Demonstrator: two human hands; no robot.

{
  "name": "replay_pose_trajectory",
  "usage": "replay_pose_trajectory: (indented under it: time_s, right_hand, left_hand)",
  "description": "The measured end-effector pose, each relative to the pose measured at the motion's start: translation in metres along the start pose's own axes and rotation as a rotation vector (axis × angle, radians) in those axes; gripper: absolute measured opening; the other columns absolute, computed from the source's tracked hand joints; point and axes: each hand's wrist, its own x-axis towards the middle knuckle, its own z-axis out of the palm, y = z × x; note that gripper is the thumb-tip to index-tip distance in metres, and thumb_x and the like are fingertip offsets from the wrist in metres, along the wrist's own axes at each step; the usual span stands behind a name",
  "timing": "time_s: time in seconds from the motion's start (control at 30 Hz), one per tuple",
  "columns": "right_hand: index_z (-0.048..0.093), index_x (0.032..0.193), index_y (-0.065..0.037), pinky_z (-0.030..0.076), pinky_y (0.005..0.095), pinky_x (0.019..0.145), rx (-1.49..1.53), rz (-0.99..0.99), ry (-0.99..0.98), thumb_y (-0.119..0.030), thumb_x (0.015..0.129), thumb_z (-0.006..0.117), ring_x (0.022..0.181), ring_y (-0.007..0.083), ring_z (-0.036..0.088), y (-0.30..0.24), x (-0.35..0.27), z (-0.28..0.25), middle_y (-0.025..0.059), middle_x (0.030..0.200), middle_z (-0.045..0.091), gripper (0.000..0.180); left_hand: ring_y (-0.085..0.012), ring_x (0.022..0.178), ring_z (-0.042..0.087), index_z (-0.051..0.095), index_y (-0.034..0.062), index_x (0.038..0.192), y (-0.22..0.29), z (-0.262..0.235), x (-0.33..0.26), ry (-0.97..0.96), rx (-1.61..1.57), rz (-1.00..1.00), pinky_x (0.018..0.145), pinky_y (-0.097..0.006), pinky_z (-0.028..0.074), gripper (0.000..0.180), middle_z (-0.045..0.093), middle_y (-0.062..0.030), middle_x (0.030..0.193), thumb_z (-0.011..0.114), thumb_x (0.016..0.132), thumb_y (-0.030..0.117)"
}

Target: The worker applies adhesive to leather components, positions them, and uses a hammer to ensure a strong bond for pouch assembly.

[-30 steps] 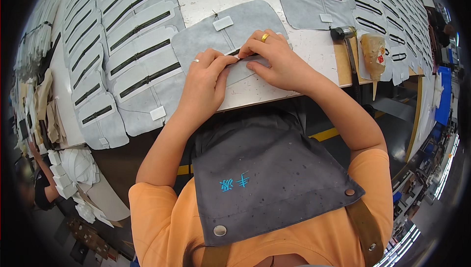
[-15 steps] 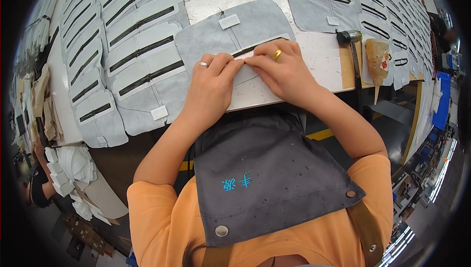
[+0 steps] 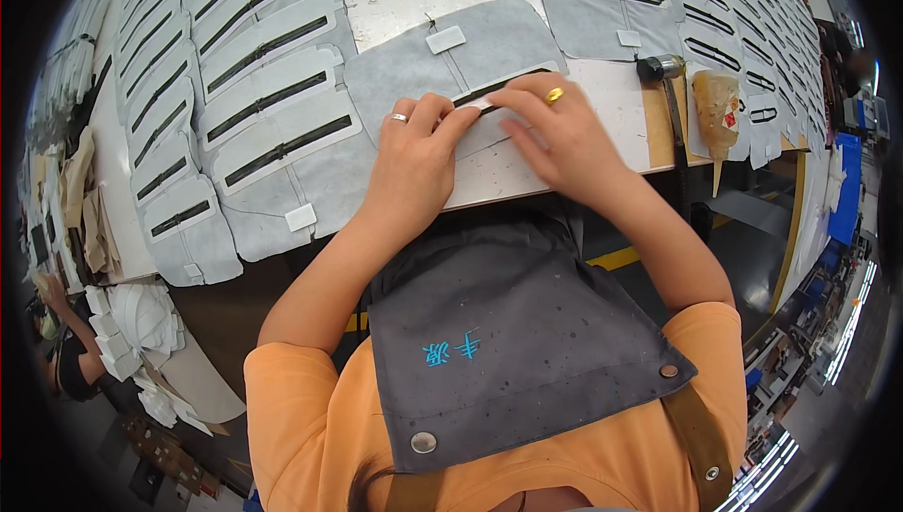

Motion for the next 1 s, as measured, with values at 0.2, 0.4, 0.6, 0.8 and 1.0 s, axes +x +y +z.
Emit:
replay_pose_trajectory:
  time_s: [0.2, 0.4, 0.6, 0.8, 1.0]
  right_hand:
    - [0.06, 0.104, -0.008, 0.042, 0.0388, 0.085, 0.073, 0.036, -0.038, -0.011, 0.083, 0.064, 0.097, 0.0245, 0.053, -0.013, 0.002, 0.025, 0.0054, 0.101, 0.058, 0.022]
    - [0.065, 0.105, -0.01, 0.039, 0.0379, 0.09, -0.036, -0.004, -0.08, -0.008, 0.082, 0.064, 0.1, 0.0255, 0.054, -0.015, -0.001, 0.024, 0.0037, 0.107, 0.06, 0.023]
    - [0.065, 0.106, -0.012, 0.036, 0.0381, 0.099, -0.171, -0.294, -0.135, -0.003, 0.074, 0.061, 0.103, 0.0188, 0.055, -0.024, 0.005, 0.032, 0.0008, 0.105, 0.06, 0.033]
    - [0.063, 0.101, -0.007, 0.04, 0.0401, 0.089, -0.398, 0.128, 0.132, -0.002, 0.082, 0.06, 0.102, 0.0277, 0.056, 0.028, -0.018, -0.039, 0.007, 0.101, 0.062, 0.02]
    - [0.056, 0.119, 0.0, 0.042, 0.0435, 0.088, -0.666, 0.53, 0.189, -0.005, 0.088, 0.055, 0.099, 0.0335, 0.055, 0.07, -0.105, -0.064, 0.0182, 0.111, 0.055, 0.031]
  left_hand:
    - [-0.0294, 0.088, 0.051, 0.06, 0.002, 0.105, 0.0, -0.018, -0.009, -0.033, 0.008, -0.033, 0.078, -0.038, 0.042, 0.023, 0.054, -0.0115, 0.098, 0.059, 0.083, -0.001]
    - [-0.0292, 0.09, 0.052, 0.06, 0.0026, 0.106, -0.005, -0.038, -0.043, -0.028, 0.114, -0.065, 0.08, -0.039, 0.041, 0.024, 0.055, -0.0106, 0.099, 0.061, 0.083, -0.001]
    - [-0.0261, 0.094, 0.052, 0.061, 0.0045, 0.109, -0.009, -0.032, -0.048, -0.019, 0.17, -0.04, 0.082, -0.038, 0.04, 0.034, 0.055, -0.0065, 0.104, 0.063, 0.076, -0.004]
    - [-0.0263, 0.095, 0.052, 0.061, 0.0055, 0.11, -0.007, -0.03, -0.05, 0.011, 0.18, -0.039, 0.084, -0.038, 0.039, 0.039, 0.055, -0.0062, 0.105, 0.061, 0.073, -0.007]
    - [-0.0265, 0.095, 0.053, 0.062, 0.0045, 0.104, -0.005, -0.03, -0.041, 0.024, 0.033, 0.001, 0.082, -0.036, 0.039, 0.036, 0.057, -0.0068, 0.102, 0.058, 0.07, -0.01]
